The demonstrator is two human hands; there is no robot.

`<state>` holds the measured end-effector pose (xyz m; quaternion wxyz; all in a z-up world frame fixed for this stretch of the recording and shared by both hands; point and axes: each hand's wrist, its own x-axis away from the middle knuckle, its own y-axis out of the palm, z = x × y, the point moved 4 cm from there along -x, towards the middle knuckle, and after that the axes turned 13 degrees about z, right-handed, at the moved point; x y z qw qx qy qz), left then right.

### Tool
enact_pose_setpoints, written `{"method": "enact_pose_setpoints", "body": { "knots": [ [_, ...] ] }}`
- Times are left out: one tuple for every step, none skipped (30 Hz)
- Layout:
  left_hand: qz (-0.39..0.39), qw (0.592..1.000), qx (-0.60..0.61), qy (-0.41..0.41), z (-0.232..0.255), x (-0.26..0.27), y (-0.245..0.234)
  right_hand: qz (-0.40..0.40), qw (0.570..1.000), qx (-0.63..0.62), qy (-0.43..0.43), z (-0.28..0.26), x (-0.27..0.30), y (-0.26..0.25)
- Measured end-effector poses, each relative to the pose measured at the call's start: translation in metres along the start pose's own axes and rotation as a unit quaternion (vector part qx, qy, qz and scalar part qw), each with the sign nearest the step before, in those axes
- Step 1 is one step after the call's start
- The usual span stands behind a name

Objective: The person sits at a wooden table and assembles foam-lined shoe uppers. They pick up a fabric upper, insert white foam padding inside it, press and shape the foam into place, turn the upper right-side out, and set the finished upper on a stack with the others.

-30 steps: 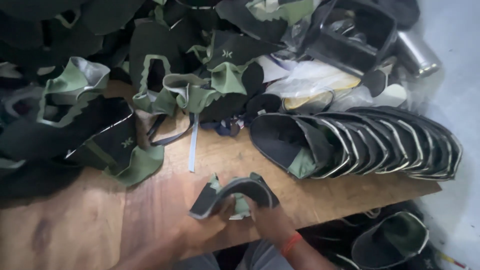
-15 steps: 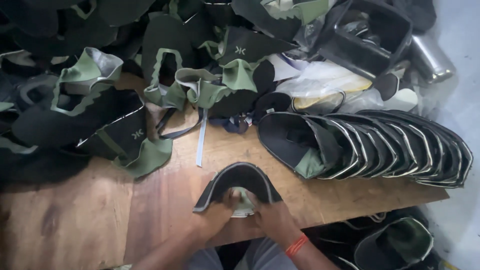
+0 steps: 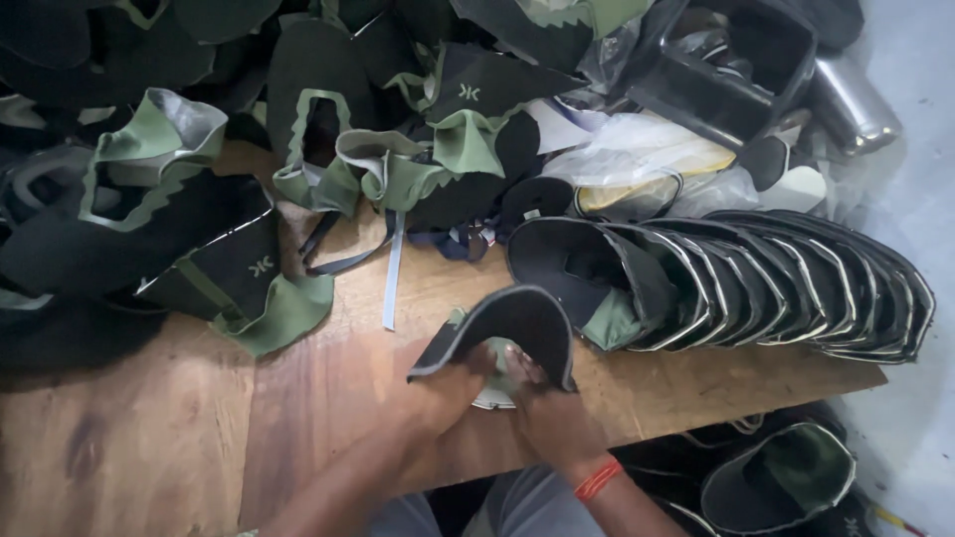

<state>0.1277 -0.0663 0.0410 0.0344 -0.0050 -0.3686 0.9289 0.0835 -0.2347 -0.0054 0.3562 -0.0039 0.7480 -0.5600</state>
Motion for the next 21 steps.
{"method": "enact_pose_setpoints", "body": {
  "knots": [
    [0.013, 1.0, 0.009, -0.016, 0.031, 0.021, -0.039, 0.006, 0.999, 0.04, -0.034, -0.006, -0.005, -0.01],
    [0.012, 1.0, 0.008, -0.016, 0.019, 0.018, -0.03, 0.006, 0.999, 0.04, -0.032, -0.006, -0.007, -0.012],
    [0.012, 0.999, -0.005, 0.041, 0.011, 0.016, -0.022, -0.071, 0.995, 0.061, -0.016, -0.004, -0.007, -0.007],
    [0.013, 0.995, -0.016, 0.096, 0.002, 0.015, -0.013, -0.149, 0.985, 0.083, 0.002, -0.002, -0.006, -0.004],
    [0.011, 0.995, -0.016, 0.096, -0.025, 0.016, 0.005, -0.15, 0.985, 0.082, 0.003, 0.007, 0.004, 0.011],
    [0.086, 0.938, -0.176, 0.286, -0.039, 0.022, 0.019, -0.11, 0.987, 0.117, -0.027, 0.014, 0.012, 0.022],
    [0.156, 0.815, -0.322, 0.456, -0.056, 0.033, 0.037, -0.07, 0.984, 0.152, -0.056, 0.019, 0.021, 0.034],
    [0.156, 0.815, -0.324, 0.455, -0.063, 0.036, 0.044, -0.068, 0.985, 0.151, -0.057, 0.011, 0.011, 0.023],
    [0.142, 0.822, -0.328, 0.444, -0.071, 0.038, 0.051, -0.216, 0.968, 0.129, 0.008, 0.009, 0.008, 0.022],
    [0.129, 0.829, -0.33, 0.433, -0.079, 0.04, 0.059, -0.359, 0.925, 0.104, 0.072, 0.006, 0.009, 0.018],
    [0.13, 0.829, -0.33, 0.432, -0.081, 0.042, 0.062, -0.359, 0.925, 0.104, 0.07, 0.012, 0.009, 0.017],
    [0.106, 0.84, -0.333, 0.415, -0.086, 0.045, 0.065, -0.177, 0.984, 0.021, 0.0, 0.007, 0.0, 0.007],
    [0.083, 0.85, -0.336, 0.397, -0.091, 0.049, 0.069, 0.012, 0.995, -0.065, -0.071, 0.004, -0.003, -0.008],
    [0.081, 0.85, -0.336, 0.398, -0.082, 0.051, 0.062, 0.013, 0.995, -0.065, -0.069, 0.011, 0.007, 0.0],
    [0.092, 0.836, -0.343, 0.419, -0.072, 0.055, 0.055, -0.035, 0.995, -0.074, -0.053, 0.019, 0.017, 0.011],
    [0.107, 0.82, -0.35, 0.439, -0.061, 0.056, 0.047, -0.081, 0.992, -0.083, -0.04, 0.029, 0.025, 0.022],
    [0.108, 0.819, -0.351, 0.44, -0.057, 0.057, 0.042, -0.079, 0.993, -0.082, -0.04, 0.022, 0.02, 0.01],
    [0.139, 0.818, -0.32, 0.457, -0.052, 0.061, 0.035, -0.031, 0.992, -0.105, -0.066, 0.013, 0.013, -0.005],
    [0.17, 0.815, -0.289, 0.473, -0.047, 0.064, 0.028, 0.018, 0.987, -0.127, -0.092, 0.005, 0.007, -0.02],
    [0.167, 0.815, -0.288, 0.475, -0.04, 0.064, 0.028, 0.017, 0.988, -0.127, -0.089, 0.0, 0.004, -0.026],
    [0.115, 0.913, -0.148, 0.361, -0.038, 0.057, 0.026, -0.031, 0.988, -0.148, -0.032, -0.001, 0.001, -0.028]
  ]
}}
